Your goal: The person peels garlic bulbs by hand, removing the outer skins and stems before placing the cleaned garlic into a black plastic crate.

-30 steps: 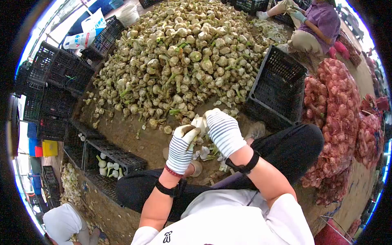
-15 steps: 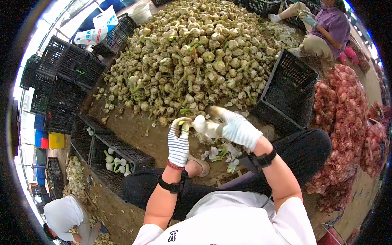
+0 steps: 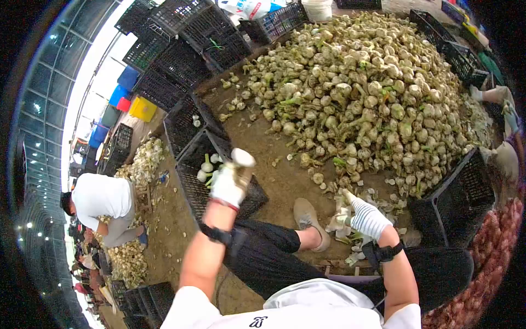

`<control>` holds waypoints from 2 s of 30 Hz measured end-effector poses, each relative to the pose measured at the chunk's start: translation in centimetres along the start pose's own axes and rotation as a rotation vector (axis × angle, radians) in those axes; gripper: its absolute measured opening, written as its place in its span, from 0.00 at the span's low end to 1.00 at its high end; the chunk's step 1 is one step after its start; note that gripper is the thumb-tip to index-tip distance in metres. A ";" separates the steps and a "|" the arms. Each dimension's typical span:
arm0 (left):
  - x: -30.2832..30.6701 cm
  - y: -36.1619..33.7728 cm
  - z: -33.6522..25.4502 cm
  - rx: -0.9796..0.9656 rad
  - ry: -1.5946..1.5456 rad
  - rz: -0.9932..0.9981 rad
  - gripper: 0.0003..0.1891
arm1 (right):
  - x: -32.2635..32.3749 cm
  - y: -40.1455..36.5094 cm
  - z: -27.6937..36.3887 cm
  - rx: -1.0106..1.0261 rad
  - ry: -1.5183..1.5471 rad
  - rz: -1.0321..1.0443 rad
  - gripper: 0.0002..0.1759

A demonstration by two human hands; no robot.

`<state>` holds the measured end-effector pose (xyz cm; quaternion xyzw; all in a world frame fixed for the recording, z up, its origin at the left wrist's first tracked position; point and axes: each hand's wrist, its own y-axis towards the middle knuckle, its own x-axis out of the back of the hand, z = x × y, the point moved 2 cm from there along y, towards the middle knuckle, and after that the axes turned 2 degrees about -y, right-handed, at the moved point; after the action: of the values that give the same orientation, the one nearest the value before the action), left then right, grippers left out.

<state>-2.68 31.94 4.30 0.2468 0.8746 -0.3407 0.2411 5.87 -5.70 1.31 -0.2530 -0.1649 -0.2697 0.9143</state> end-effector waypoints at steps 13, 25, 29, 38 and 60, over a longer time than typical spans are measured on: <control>-7.7 -5.8 5.6 0.250 0.126 0.386 0.20 | -3.3 3.6 -18.1 -0.540 -0.471 0.057 0.21; -8.0 -3.1 17.7 0.240 0.472 0.217 0.13 | -2.8 19.8 -22.2 -0.781 -0.074 -0.202 0.33; -6.7 -1.9 20.0 0.224 0.634 0.279 0.14 | 1.7 13.2 -15.5 -0.512 0.275 -0.336 0.21; -10.1 -7.3 21.1 0.181 0.743 0.796 0.34 | 4.9 1.3 -2.3 0.164 1.124 -0.236 0.32; -11.5 -14.2 17.0 -0.126 0.678 0.916 0.29 | 5.8 -5.7 3.7 0.330 0.623 -0.439 0.24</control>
<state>1.92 7.57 6.75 0.6812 0.7255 -0.0504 0.0843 6.61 -10.24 9.00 0.0318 0.0285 -0.4921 0.8695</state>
